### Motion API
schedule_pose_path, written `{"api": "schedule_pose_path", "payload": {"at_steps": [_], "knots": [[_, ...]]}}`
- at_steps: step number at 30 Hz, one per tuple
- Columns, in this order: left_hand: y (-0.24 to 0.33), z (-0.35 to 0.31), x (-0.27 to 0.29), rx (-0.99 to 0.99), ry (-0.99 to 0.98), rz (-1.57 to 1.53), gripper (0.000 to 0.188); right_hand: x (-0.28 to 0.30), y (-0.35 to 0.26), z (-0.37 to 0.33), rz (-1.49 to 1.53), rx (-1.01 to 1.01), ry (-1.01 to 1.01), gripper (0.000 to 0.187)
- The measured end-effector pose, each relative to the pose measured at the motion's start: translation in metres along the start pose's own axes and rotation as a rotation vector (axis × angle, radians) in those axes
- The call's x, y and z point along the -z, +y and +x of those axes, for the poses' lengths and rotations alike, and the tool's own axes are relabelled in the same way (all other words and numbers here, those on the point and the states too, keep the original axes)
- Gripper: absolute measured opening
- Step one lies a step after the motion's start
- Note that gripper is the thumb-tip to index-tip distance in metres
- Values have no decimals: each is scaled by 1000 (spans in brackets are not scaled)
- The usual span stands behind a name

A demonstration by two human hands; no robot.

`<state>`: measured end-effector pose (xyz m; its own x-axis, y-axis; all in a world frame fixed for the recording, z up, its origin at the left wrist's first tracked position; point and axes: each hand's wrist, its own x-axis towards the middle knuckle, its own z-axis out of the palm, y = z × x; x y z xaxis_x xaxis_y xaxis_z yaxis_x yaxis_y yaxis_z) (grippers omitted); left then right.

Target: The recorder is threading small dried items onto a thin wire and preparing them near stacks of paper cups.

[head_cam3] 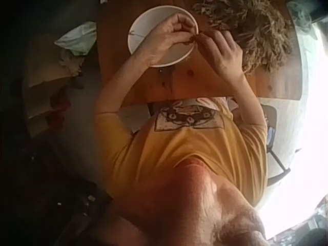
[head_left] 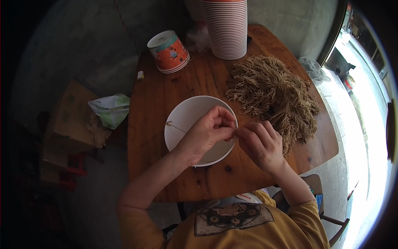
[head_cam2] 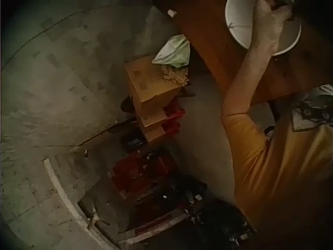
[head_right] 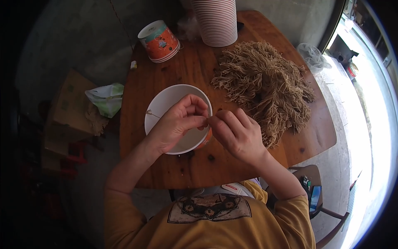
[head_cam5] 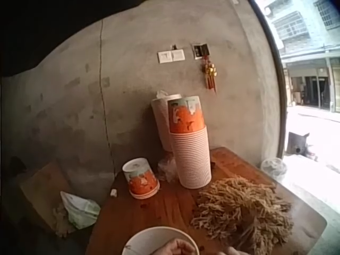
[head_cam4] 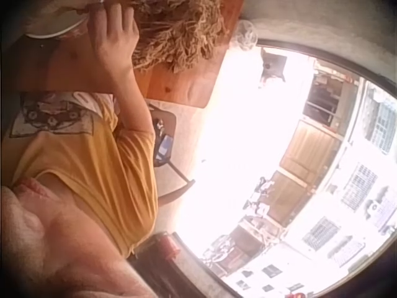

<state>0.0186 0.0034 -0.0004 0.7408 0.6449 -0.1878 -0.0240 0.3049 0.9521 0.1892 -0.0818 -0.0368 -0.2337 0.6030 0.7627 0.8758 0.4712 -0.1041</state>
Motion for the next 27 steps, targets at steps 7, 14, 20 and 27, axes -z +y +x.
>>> {"api": "schedule_pose_path", "payload": {"at_steps": [7, 14, 20, 27], "knots": [[-12, -3, -4, -145, -13, 224, 26, 5, -1, 9, 1, 17, -47, 28], [-10, -2, -11, -272, 1, 535, 25, 12, 5, 21, 267, -231, -150, 16], [-10, -4, -16, -348, 59, 674, 24, 31, 22, 52, 1019, -1116, -771, 24], [-10, -1, -15, -269, 57, 556, 24, 25, 20, 32, 1099, -968, -558, 15]]}}
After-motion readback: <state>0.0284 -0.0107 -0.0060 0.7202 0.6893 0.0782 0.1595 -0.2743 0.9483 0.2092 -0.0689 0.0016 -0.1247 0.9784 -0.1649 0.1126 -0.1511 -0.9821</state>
